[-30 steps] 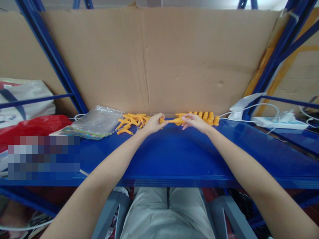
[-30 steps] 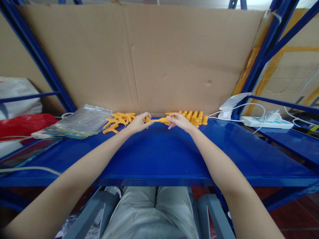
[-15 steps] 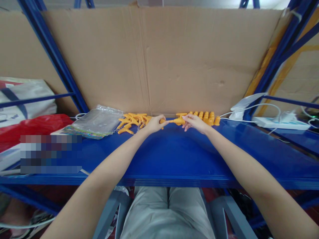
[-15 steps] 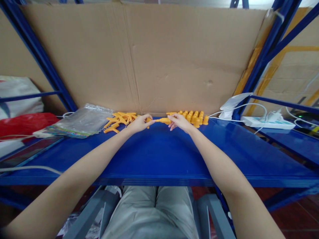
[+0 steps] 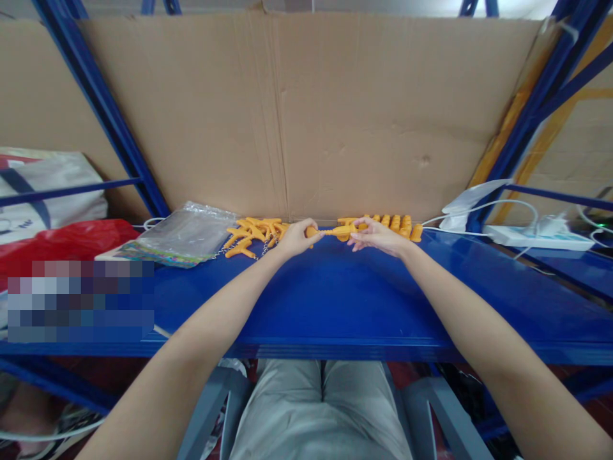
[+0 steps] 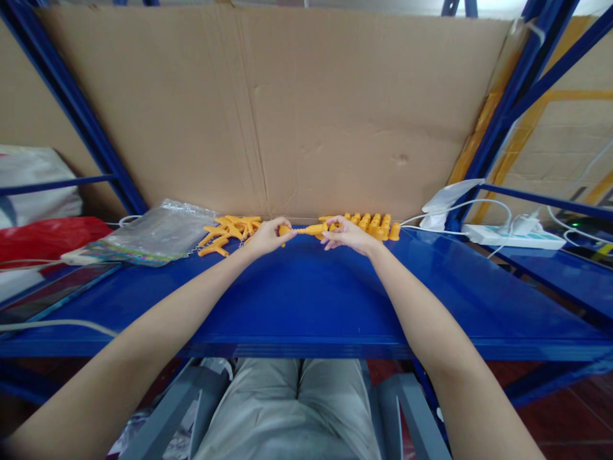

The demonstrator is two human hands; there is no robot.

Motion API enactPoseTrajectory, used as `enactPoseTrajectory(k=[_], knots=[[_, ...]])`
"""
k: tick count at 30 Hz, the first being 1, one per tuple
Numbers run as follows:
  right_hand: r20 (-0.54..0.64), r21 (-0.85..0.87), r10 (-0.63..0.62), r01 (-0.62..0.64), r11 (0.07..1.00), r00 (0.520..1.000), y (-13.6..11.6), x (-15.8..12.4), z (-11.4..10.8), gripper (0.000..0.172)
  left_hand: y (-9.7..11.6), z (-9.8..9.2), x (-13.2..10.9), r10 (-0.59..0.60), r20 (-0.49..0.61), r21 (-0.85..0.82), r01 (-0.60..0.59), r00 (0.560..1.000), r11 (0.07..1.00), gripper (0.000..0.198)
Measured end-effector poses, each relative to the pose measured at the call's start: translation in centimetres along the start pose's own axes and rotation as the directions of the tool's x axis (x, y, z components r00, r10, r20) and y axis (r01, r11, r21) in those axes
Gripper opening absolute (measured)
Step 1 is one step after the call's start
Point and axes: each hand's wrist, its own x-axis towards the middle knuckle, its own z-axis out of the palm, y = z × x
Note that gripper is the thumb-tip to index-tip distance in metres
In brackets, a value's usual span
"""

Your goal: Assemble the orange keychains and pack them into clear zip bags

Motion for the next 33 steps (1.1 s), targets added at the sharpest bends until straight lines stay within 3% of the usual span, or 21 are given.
enactPoseTrajectory(k=[3,7,10,13,16,23,27,33], knots=[[0.001,-0.018,0.014,-0.014,1.000,1.000,0.1,0.1,-0.1,0.026,0.1,0.1,0.0,0.016,-0.007,-0.019,-0.016,1.000,1.000,0.025],[-0.026,-0.088,0.035,-0.037,0.995,0.999,0.0,0.2,-0.2,0.035,0.3,0.2,0.0,0.022,-0.005,-0.027,-0.022,1.000,0.999,0.025],[-0.070,-0.086,0.015,-0.021,0.996,0.997,-0.2,-0.1,-0.5,0.026,0.2,0.3,0.1,0.020,-0.012,-0.030,-0.021,1.000,0.999,0.025],[-0.082,-0.078,-0.019,0.012,0.997,0.996,-0.5,-0.3,-0.6,0.032,0.3,0.3,0.1,0.031,-0.010,-0.034,-0.031,0.999,0.999,0.024],[-0.054,-0.105,-0.023,0.018,0.994,0.998,-0.5,-0.4,-0.5,0.027,0.5,0.3,0.0,0.052,-0.006,-0.019,-0.052,0.999,0.998,0.024],[-0.060,-0.180,0.014,-0.025,0.983,0.998,-0.4,0.0,-0.2,0.059,0.8,0.3,0.1,0.091,-0.048,0.047,-0.089,0.995,0.995,0.023],[-0.011,-0.135,0.008,-0.010,0.991,1.000,-0.8,-0.3,-0.7,0.037,0.6,0.2,0.1,0.074,-0.047,0.039,-0.072,0.996,0.997,0.024],[0.046,-0.128,0.009,-0.003,0.992,0.999,-0.8,-0.4,-0.6,0.035,1.0,0.1,0.1,0.101,-0.037,0.043,-0.100,0.994,0.994,0.022]])
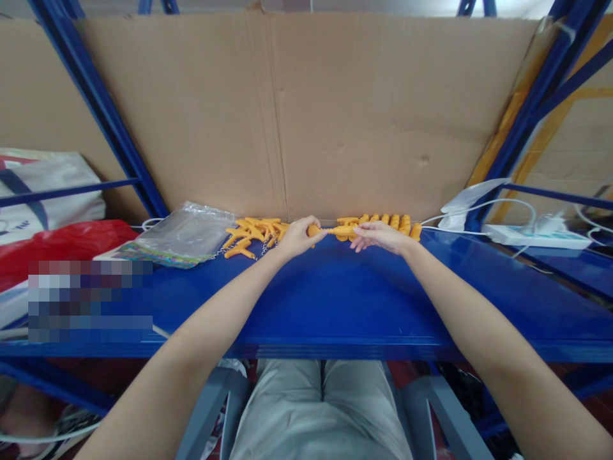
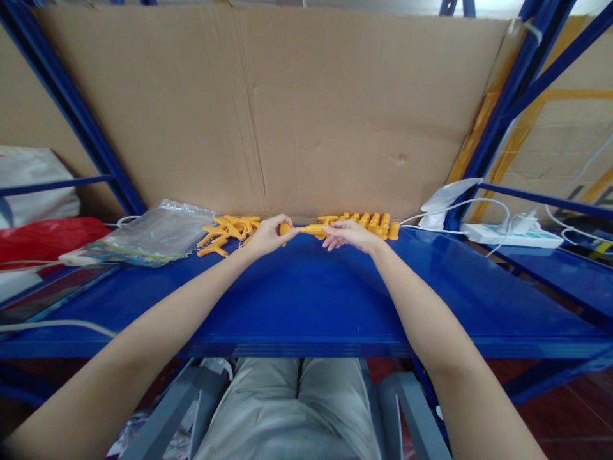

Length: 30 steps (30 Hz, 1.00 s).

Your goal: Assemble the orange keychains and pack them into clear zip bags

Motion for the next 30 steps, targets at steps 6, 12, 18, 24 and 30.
enactPoseTrajectory(k=[6,12,18,24,30], knots=[[-0.037,0.001,0.144,-0.144,0.990,0.989,0.14,0.63,0.74,0.065,-0.05,0.00,0.14,0.012,-0.016,0.041,-0.012,1.000,0.999,0.022],[-0.019,0.046,0.026,-0.025,0.999,0.999,-0.22,-0.04,0.24,0.040,-0.15,-0.03,0.09,0.001,-0.012,0.034,-0.001,1.000,0.999,0.023],[-0.024,0.027,-0.015,0.016,1.000,1.000,-0.29,0.02,0.33,0.030,0.42,-0.23,0.01,0.040,0.011,0.072,-0.040,0.999,0.997,0.021],[-0.043,0.016,0.038,-0.038,0.999,0.998,-0.56,-0.09,0.70,0.043,0.44,-0.07,0.05,0.069,0.002,0.127,-0.069,0.998,0.990,0.020],[-0.036,0.007,0.087,-0.087,0.996,0.996,-0.70,0.01,1.06,0.054,0.32,0.02,0.09,0.077,-0.005,0.146,-0.075,0.997,0.986,0.021]])
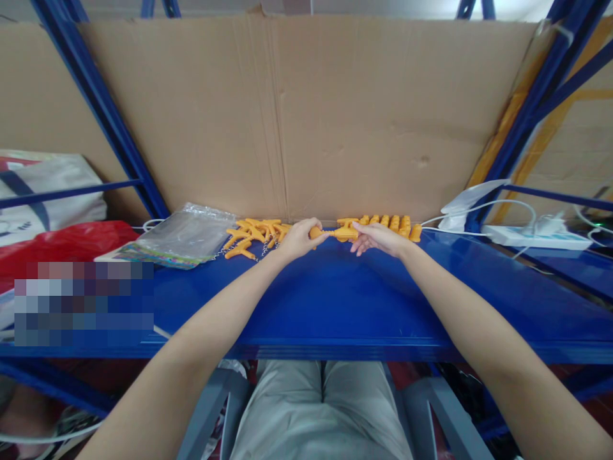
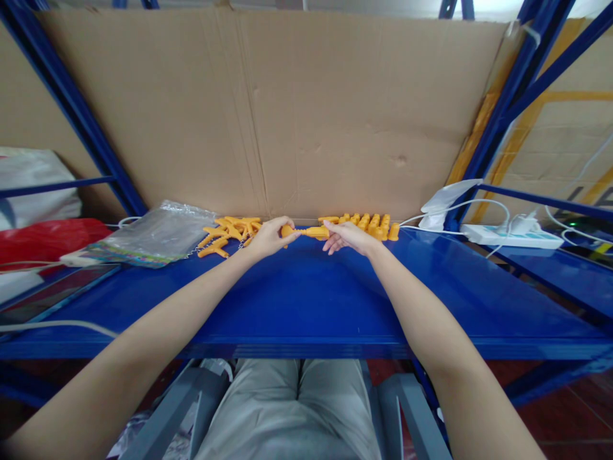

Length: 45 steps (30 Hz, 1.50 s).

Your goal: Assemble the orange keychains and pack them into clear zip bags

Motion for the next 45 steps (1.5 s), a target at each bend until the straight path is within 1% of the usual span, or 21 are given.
enactPoseTrajectory(k=[4,8,13,14,15,17,18,21,24,28,35,45], knots=[[-0.017,0.005,0.021,-0.021,1.000,1.000,0.08,0.15,0.07,0.055,-0.07,0.05,-0.01,0.002,0.008,-0.022,-0.001,1.000,1.000,0.020],[0.003,0.000,0.051,-0.051,0.999,0.999,0.25,0.33,0.01,0.055,-0.04,0.08,0.03,0.002,-0.004,-0.017,-0.003,1.000,1.000,0.020],[0.008,-0.003,0.104,-0.104,0.995,0.995,0.33,0.37,-0.23,0.059,-0.02,0.15,0.03,-0.031,0.004,-0.055,0.031,1.000,0.998,0.020],[0.012,0.006,0.104,-0.104,0.995,0.995,0.33,0.34,-0.30,0.057,-0.04,0.16,0.02,-0.040,0.001,-0.066,0.040,0.999,0.997,0.020],[0.018,0.020,0.091,-0.092,0.996,0.996,0.33,0.29,-0.38,0.052,-0.06,0.16,0.01,-0.048,-0.003,-0.077,0.048,0.999,0.996,0.020],[0.029,0.057,0.036,-0.037,0.998,0.999,0.36,0.19,-0.49,0.035,-0.10,0.14,-0.01,-0.059,-0.010,-0.089,0.058,0.998,0.994,0.019],[0.031,0.075,0.002,-0.004,0.997,1.000,0.37,0.15,-0.51,0.031,-0.10,0.12,-0.03,-0.063,-0.010,-0.091,0.061,0.998,0.994,0.019],[0.022,0.097,-0.052,0.050,0.994,0.998,0.36,0.04,-0.43,0.030,-0.02,0.01,-0.06,-0.065,-0.004,-0.083,0.064,0.998,0.994,0.020],[0.012,0.093,-0.048,0.046,0.995,0.999,0.27,-0.04,-0.24,0.021,0.12,-0.08,-0.09,-0.063,-0.001,-0.075,0.063,0.998,0.995,0.020],[0.007,0.114,-0.032,0.031,0.993,0.999,0.25,0.03,-0.11,0.015,0.19,-0.12,-0.09,-0.076,0.010,-0.075,0.077,0.997,0.994,0.020],[0.015,0.185,-0.033,0.029,0.982,0.999,0.55,0.47,-0.06,0.010,-0.05,-0.14,-0.05,-0.064,0.006,-0.058,0.064,0.998,0.996,0.020],[-0.020,0.255,-0.003,0.008,0.967,1.000,0.50,0.50,0.27,0.010,-0.28,-0.16,-0.06,-0.053,0.004,-0.036,0.054,0.999,0.998,0.022]])
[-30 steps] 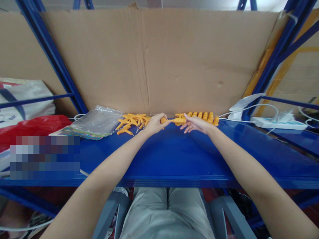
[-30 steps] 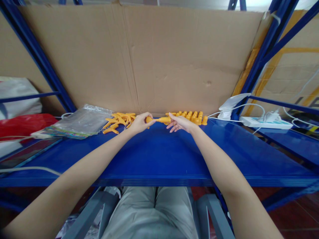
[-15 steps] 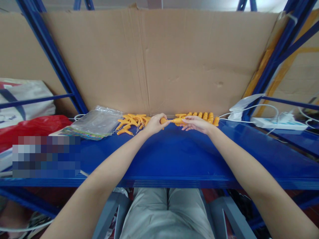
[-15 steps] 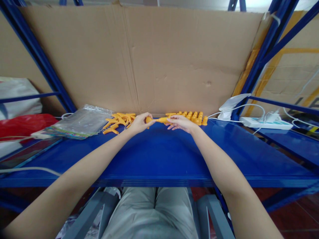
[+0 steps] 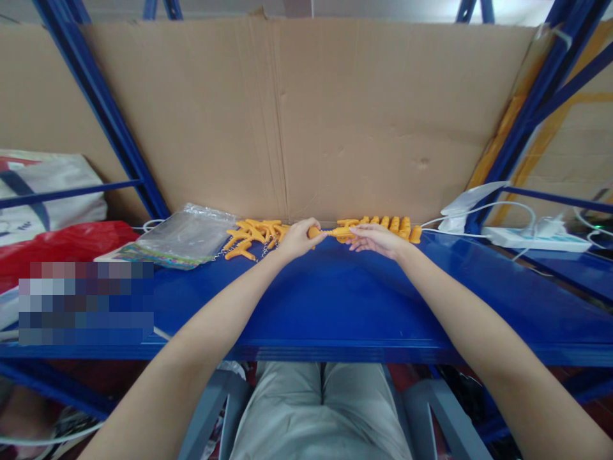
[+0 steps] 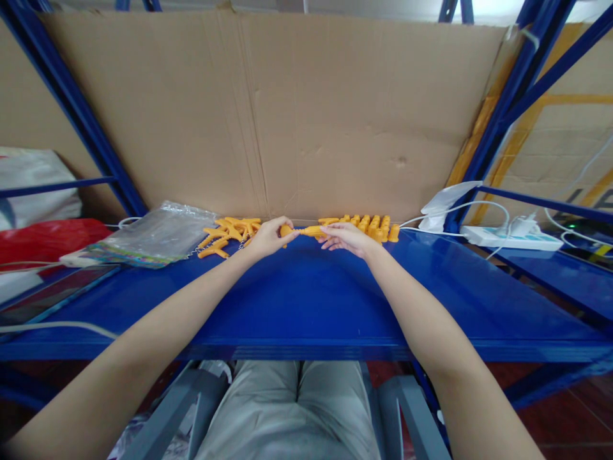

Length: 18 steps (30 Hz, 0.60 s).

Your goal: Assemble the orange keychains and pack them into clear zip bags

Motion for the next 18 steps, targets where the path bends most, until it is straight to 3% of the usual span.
enactPoseTrajectory(k=[6,10,12,15,18], knots=[[-0.092,0.099,-0.014,0.023,0.995,0.996,0.1,0.4,0.0,0.006,-0.9,0.4,0.2,-0.083,0.001,-0.027,0.083,0.997,0.996,0.033],[-0.221,0.053,-0.080,0.094,0.994,0.972,0.5,1.0,-0.6,0.005,-2.2,0.1,0.4,-0.198,-0.013,0.044,0.198,0.980,0.979,0.040],[-0.321,-0.056,-0.199,0.191,0.980,0.926,0.8,1.5,-0.7,0.016,-2.8,-0.3,0.2,-0.216,0.017,0.157,0.211,0.976,0.965,0.035],[-0.384,-0.380,-0.436,0.290,0.878,0.814,1.1,2.4,-0.3,0.031,-3.4,-0.8,-0.3,-0.216,0.090,0.383,0.166,0.972,0.909,0.034],[-0.319,-0.713,-0.548,0.185,0.676,0.773,1.1,2.9,0.8,0.036,-3.7,-1.1,-0.9,-0.274,0.186,0.523,0.141,0.944,0.841,0.044]])
